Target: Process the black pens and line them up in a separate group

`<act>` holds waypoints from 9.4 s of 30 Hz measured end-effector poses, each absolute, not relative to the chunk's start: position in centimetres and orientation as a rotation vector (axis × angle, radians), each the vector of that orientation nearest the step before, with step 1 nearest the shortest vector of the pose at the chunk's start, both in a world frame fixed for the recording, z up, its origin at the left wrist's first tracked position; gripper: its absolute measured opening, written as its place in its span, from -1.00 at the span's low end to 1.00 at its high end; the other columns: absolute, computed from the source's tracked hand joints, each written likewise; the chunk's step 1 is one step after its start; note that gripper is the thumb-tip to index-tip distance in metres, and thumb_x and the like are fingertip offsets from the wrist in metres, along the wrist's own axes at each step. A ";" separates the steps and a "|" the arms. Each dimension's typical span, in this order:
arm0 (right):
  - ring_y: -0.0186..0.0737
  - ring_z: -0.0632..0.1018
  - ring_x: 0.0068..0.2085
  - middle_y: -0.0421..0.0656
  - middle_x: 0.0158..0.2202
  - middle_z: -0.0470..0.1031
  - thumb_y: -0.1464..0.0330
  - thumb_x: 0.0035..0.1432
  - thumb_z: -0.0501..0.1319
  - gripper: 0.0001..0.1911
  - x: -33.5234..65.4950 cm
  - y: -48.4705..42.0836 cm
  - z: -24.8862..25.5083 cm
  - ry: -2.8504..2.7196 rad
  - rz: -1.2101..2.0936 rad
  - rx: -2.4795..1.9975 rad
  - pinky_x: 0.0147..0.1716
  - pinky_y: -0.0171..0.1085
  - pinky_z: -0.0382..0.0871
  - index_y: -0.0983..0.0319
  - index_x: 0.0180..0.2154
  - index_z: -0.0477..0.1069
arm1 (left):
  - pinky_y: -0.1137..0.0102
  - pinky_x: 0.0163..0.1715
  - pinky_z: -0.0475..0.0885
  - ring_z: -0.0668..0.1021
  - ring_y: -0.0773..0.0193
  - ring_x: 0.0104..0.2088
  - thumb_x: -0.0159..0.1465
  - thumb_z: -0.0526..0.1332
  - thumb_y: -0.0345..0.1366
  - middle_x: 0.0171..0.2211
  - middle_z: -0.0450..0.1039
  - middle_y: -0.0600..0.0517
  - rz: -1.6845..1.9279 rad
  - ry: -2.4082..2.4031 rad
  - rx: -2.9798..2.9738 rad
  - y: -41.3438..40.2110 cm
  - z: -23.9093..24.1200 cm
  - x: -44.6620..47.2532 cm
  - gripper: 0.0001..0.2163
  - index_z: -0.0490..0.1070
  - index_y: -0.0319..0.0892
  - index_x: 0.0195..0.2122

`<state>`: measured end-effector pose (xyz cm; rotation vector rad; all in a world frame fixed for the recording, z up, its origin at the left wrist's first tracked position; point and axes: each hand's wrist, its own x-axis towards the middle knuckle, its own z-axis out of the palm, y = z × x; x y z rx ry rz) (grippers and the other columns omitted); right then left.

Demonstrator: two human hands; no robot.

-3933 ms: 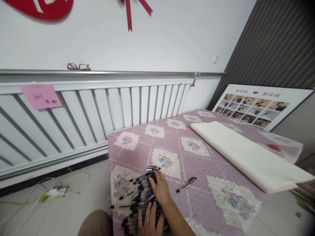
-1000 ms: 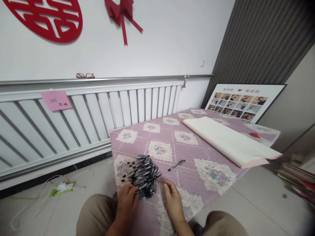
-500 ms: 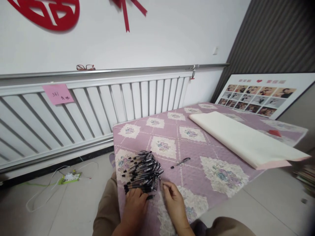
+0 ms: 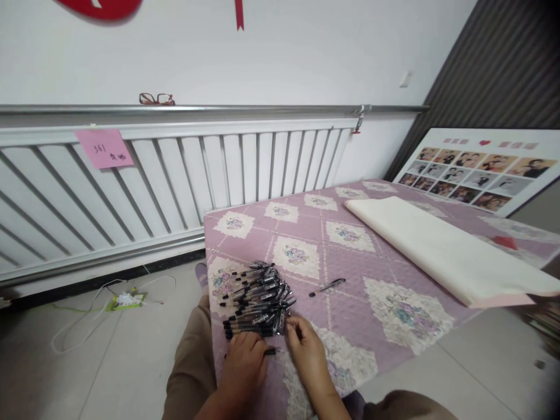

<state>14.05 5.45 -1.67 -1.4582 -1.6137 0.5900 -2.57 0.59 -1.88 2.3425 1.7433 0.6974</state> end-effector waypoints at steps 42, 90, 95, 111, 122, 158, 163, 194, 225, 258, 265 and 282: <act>-0.23 0.45 -0.36 -0.18 -0.42 0.44 0.34 0.07 0.16 -0.86 18.1 2.7 -1.2 -1.634 1.024 -1.341 -0.31 -0.31 0.33 0.19 -0.34 0.49 | 0.26 -0.14 0.20 0.38 0.18 -0.20 0.29 0.10 -0.43 -0.25 0.39 0.07 0.643 1.573 2.307 0.9 -1.2 -0.3 -0.84 0.36 -0.07 -0.16; -0.25 0.48 -0.40 -0.21 -0.46 0.49 0.33 0.07 0.17 -0.88 16.9 2.3 -0.3 -1.751 1.053 -1.381 -0.35 -0.32 0.36 0.19 -0.39 0.48 | 0.26 -0.15 0.26 0.39 0.21 -0.20 0.30 0.11 -0.40 -0.24 0.39 0.04 0.803 1.468 2.381 0.6 -1.1 -0.8 -0.89 0.38 -0.11 -0.19; -0.23 0.48 -0.42 -0.20 -0.48 0.50 0.31 0.07 0.17 -0.87 16.7 2.3 -0.1 -1.788 0.984 -1.388 -0.38 -0.31 0.36 0.18 -0.44 0.47 | 0.25 -0.15 0.26 0.38 0.19 -0.20 0.32 0.09 -0.40 -0.25 0.39 0.03 0.798 1.457 2.405 0.7 -1.6 -0.9 -0.89 0.38 -0.12 -0.20; -0.18 0.50 -0.38 -0.18 -0.45 0.49 0.24 0.20 0.06 -0.77 16.2 2.1 -0.8 -1.990 0.727 -1.428 -0.36 -0.26 0.35 0.14 -0.39 0.44 | 0.25 -0.14 0.29 0.39 0.19 -0.19 0.29 0.08 -0.46 -0.23 0.39 0.02 0.815 1.467 2.418 0.7 -2.5 -0.8 -0.85 0.36 -0.13 -0.19; -0.17 0.52 -0.33 -0.16 -0.41 0.53 0.21 0.13 0.14 -0.80 16.5 2.1 -0.2 -1.739 0.950 -1.398 -0.30 -0.29 0.38 0.16 -0.39 0.46 | 0.23 -0.10 0.25 0.41 0.16 -0.14 0.32 0.12 -0.30 -0.16 0.41 0.01 0.754 1.588 2.365 0.7 -1.7 -0.9 -0.76 0.29 -0.08 0.01; -0.22 0.42 -0.39 -0.22 -0.48 0.37 0.16 0.13 0.13 -0.75 16.9 2.2 0.0 -1.588 1.043 -1.406 -0.36 -0.31 0.31 0.20 -0.43 0.39 | 0.28 -0.20 0.32 0.42 0.20 -0.25 0.27 0.13 -0.44 -0.28 0.39 0.04 0.765 1.543 2.188 0.8 -1.1 -0.8 -0.88 0.40 -0.12 -0.24; -0.22 0.43 -0.38 -0.22 -0.46 0.40 0.19 0.10 0.15 -0.77 17.0 2.2 0.3 -1.589 1.126 -1.386 -0.36 -0.32 0.31 0.20 -0.32 0.43 | 0.28 -0.21 0.33 0.43 0.19 -0.25 0.28 0.12 -0.43 -0.28 0.39 0.03 0.798 1.534 2.192 0.8 -1.3 -0.8 -0.88 0.39 -0.11 -0.23; -0.21 0.45 -0.38 -0.21 -0.47 0.43 0.18 0.09 0.17 -0.77 16.9 2.4 0.1 -1.584 1.045 -1.406 -0.35 -0.30 0.33 0.20 -0.40 0.44 | 0.32 -0.23 0.33 0.43 0.21 -0.26 0.27 0.11 -0.43 -0.30 0.39 0.03 0.822 1.533 2.165 0.9 -1.3 -0.9 -0.89 0.40 -0.13 -0.26; -0.25 0.40 -0.46 -0.25 -0.55 0.38 0.22 0.01 0.21 -0.81 16.6 2.4 0.4 -1.596 1.071 -1.396 -0.44 -0.33 0.30 0.20 -0.49 0.43 | 0.32 -0.22 0.30 0.42 0.20 -0.24 0.24 0.17 -0.43 -0.25 0.39 0.05 0.745 1.515 2.172 0.7 -0.8 -0.9 -0.84 0.38 -0.09 -0.17; -0.24 0.38 -0.55 -0.32 -0.65 0.32 0.31 -0.10 0.20 -0.81 13.0 10.5 0.2 -1.554 0.765 -1.661 -0.47 -0.30 0.17 0.18 -0.34 0.40 | 0.32 -0.24 0.33 0.45 0.19 -0.25 0.28 0.05 -0.43 -0.28 0.42 0.02 0.936 1.497 2.044 0.8 -0.6 -1.4 -0.84 0.39 -0.11 -0.21; -0.19 0.48 -0.43 -0.21 -0.51 0.50 0.29 -0.15 0.19 -0.79 14.0 10.3 -0.2 -1.422 0.991 -1.567 -0.40 -0.29 0.29 0.22 -0.39 0.44 | 0.33 -0.24 0.32 0.45 0.20 -0.24 0.27 0.06 -0.44 -0.27 0.42 0.02 0.936 1.505 2.028 0.9 -0.8 -1.4 -0.83 0.39 -0.11 -0.20; -0.43 0.47 -0.44 -0.34 -0.44 0.45 0.24 -0.24 0.46 -0.59 15.8 2.9 0.4 -0.439 1.380 -1.090 -0.46 -0.47 0.40 0.15 -0.32 0.39 | 0.34 -0.19 0.33 0.45 0.23 -0.23 0.27 0.06 -0.42 -0.26 0.42 0.05 0.829 1.541 2.070 0.7 -0.5 -1.0 -0.81 0.41 -0.08 -0.18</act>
